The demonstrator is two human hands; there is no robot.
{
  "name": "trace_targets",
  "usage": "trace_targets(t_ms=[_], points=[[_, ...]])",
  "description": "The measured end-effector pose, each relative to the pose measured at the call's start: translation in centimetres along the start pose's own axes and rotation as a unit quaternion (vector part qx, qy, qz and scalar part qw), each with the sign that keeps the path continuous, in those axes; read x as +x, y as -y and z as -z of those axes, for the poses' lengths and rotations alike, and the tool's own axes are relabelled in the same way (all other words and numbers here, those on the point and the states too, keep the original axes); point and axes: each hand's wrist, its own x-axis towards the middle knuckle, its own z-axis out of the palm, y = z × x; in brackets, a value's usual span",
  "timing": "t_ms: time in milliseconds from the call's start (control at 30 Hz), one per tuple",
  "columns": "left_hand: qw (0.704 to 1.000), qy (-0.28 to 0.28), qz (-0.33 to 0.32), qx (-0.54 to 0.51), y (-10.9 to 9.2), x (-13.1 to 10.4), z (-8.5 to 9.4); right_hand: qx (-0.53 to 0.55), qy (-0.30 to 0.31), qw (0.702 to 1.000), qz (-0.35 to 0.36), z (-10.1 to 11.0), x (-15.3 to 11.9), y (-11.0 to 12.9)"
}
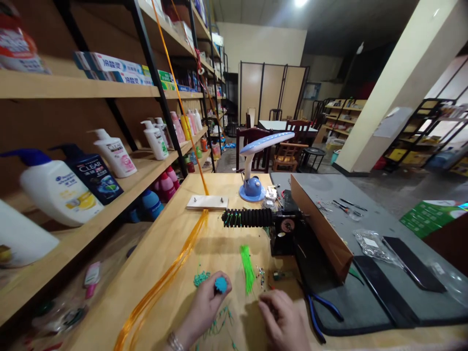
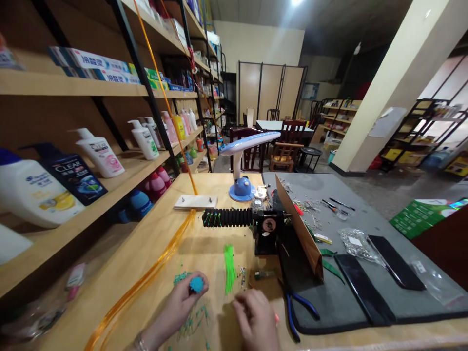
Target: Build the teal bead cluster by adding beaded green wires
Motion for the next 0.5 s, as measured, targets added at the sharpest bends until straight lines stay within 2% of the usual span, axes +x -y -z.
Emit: trace_targets(t_ms=[67,133,200,300,500], points=[[0.995,-0.039,0.025,-0.094,0.4,-0.2,-0.3,0.14,0.029,0.987,-0.078,-2.9,1.0,1.1],[0.984,-0.076,0.057,-0.152,0.6,-0.5,-0.6,0.26,-0.008,0.952,-0.16,-5.6,2.3,2.0],[0.972,-0.1,0.08,-0.197,0.8,-0.8,-0.7,0.349,-0.038,0.909,-0.224,-7.5,3.8,2.6],[0.962,-0.105,0.096,-0.234,1.1,-1.2,-0.8,0.407,-0.047,0.879,-0.246,-8.3,5.8,3.4],[0.955,-0.131,0.1,-0.247,2.9,-1.4,-1.6,0.421,-0.05,0.87,-0.25,-7.8,7.7,4.8]])
